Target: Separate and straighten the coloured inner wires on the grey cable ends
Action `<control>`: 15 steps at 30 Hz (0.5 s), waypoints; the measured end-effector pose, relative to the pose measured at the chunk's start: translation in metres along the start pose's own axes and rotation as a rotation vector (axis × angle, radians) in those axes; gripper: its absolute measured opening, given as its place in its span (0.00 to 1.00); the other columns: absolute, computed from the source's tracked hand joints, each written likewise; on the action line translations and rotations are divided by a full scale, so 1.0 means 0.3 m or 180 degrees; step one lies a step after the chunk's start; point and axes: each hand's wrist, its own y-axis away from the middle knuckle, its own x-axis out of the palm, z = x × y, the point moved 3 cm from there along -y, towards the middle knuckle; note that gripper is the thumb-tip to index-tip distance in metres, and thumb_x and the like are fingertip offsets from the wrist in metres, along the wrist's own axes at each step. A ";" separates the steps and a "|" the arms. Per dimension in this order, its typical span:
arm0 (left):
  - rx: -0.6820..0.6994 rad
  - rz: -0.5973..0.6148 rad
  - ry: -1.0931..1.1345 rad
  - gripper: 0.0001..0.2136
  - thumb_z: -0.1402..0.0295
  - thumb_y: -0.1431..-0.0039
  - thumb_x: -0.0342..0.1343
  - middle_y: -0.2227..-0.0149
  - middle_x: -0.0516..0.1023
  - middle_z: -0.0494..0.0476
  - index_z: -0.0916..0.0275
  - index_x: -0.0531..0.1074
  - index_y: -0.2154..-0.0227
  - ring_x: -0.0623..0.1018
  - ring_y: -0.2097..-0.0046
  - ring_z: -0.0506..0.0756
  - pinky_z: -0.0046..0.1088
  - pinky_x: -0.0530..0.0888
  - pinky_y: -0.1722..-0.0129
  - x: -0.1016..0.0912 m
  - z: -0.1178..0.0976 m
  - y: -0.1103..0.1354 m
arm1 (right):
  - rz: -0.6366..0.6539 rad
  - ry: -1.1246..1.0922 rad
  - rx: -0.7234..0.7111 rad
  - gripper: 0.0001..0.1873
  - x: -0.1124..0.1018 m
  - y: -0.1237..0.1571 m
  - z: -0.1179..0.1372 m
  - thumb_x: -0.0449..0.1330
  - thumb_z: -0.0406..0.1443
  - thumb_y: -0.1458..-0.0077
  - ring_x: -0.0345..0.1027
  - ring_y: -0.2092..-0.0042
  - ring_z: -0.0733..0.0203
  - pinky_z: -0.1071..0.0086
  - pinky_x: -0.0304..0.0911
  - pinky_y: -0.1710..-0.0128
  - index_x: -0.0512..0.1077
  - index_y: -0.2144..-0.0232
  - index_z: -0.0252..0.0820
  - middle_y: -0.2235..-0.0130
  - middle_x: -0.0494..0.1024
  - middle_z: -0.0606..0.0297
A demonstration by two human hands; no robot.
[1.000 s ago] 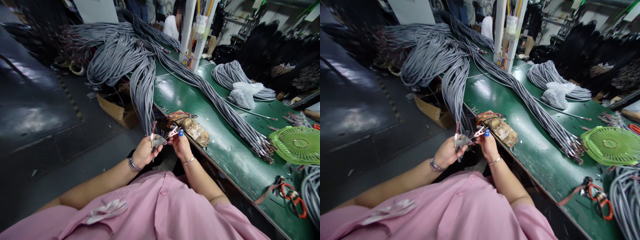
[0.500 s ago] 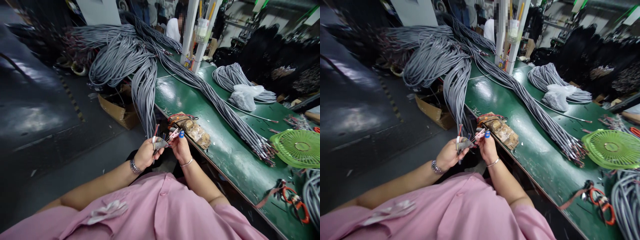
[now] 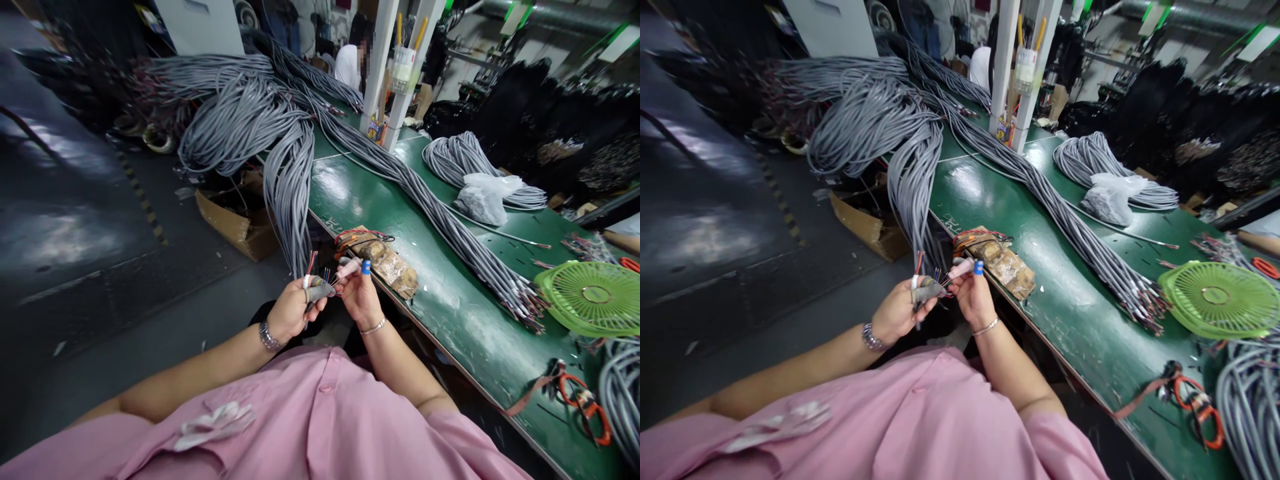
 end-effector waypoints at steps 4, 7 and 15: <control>0.0084 -0.0094 -0.0002 0.10 0.64 0.53 0.62 0.84 0.71 0.49 0.65 0.69 0.76 0.62 0.88 0.44 0.19 0.52 0.89 -0.010 0.001 0.017 | 0.0003 0.0101 -0.0091 0.17 -0.001 0.016 0.018 0.60 0.49 0.46 0.64 0.73 0.69 0.75 0.65 0.73 0.74 0.64 0.41 0.69 0.75 0.66; 0.0143 -0.0143 0.0044 0.09 0.64 0.53 0.61 0.84 0.71 0.49 0.65 0.69 0.76 0.62 0.88 0.44 0.19 0.52 0.89 -0.013 0.001 0.018 | 0.0046 0.0156 -0.0194 0.17 0.000 0.024 0.024 0.61 0.48 0.46 0.62 0.73 0.69 0.76 0.64 0.73 0.74 0.65 0.40 0.71 0.74 0.67; -0.0113 -0.0163 0.0174 0.09 0.65 0.56 0.61 0.85 0.70 0.49 0.65 0.69 0.77 0.62 0.88 0.44 0.19 0.51 0.90 0.009 -0.006 -0.002 | -0.0016 0.0155 -0.0171 0.15 -0.008 0.012 0.018 0.62 0.47 0.47 0.66 0.70 0.68 0.76 0.65 0.71 0.74 0.66 0.41 0.68 0.76 0.66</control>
